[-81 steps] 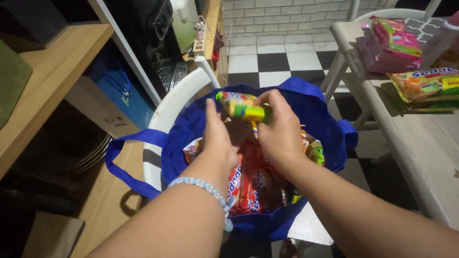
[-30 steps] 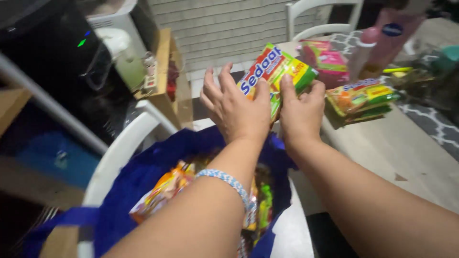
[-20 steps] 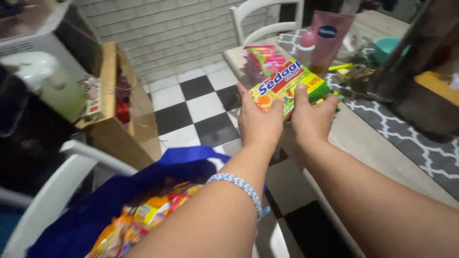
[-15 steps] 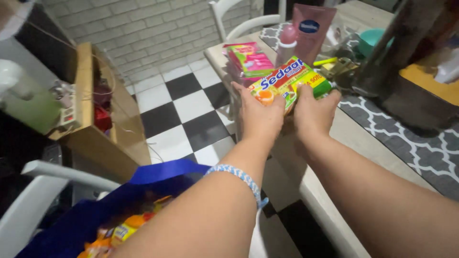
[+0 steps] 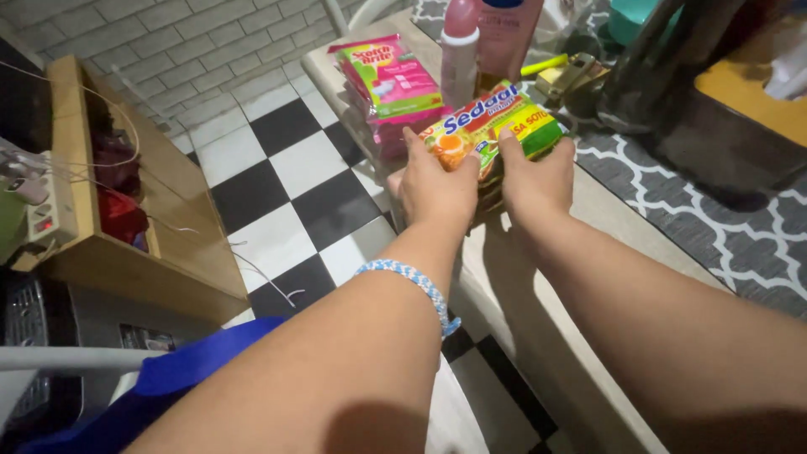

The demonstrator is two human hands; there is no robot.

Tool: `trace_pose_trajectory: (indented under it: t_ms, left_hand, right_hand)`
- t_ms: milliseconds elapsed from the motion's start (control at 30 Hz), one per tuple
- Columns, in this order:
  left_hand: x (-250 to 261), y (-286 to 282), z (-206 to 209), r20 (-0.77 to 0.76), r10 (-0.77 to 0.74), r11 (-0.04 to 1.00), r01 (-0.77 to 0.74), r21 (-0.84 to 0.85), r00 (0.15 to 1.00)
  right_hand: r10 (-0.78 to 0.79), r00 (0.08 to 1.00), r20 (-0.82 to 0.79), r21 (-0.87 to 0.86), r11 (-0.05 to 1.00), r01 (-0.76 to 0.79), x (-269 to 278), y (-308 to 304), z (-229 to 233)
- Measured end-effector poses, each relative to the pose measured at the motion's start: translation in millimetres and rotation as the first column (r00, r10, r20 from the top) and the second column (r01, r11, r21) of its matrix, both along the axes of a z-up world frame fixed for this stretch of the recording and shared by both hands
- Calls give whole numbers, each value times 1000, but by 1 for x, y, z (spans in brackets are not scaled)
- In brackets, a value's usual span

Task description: Unpack various items including toiletries and instant noodles from a shopping bag and organize them on a table.

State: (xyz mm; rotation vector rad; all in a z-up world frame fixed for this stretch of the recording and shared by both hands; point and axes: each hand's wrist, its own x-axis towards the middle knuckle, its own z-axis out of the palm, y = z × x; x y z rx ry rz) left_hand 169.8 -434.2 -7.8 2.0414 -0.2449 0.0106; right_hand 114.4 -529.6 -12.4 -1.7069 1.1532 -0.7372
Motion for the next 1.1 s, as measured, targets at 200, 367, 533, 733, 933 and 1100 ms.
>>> trace_pose_trajectory:
  t_ms: [200,367,533,733,933,1100]
  left_hand:
    - [-2,-8,-2,-246,45,997,-59,-47,968]
    - [-5,-17,7,-451,-124,938,-44,-344,884]
    - [0,-34,2,-417,-211,910,22,-414,884]
    - [-1,-34,8,-442,-255,902,47,-428,860]
    - [-6,-23,18,-486,-196,944,30,-327,852]
    - [-8,-13,2,-381,-24,990,-31,-138,924]
  right_hand:
    - [-63,989,-132,-2,998,64,5,-7,-1]
    - [8,997,75,-9,1000,-7,13,-29,-24]
    - [44,989,142,-55,998,-37,18,-52,-39]
    - [122,952,282,79,986,-150,8,-38,-20]
    - [4,990,138,-81,997,7,2,-29,-39]
    - [-103,985,139,-89,989,116,-14,6,-38]
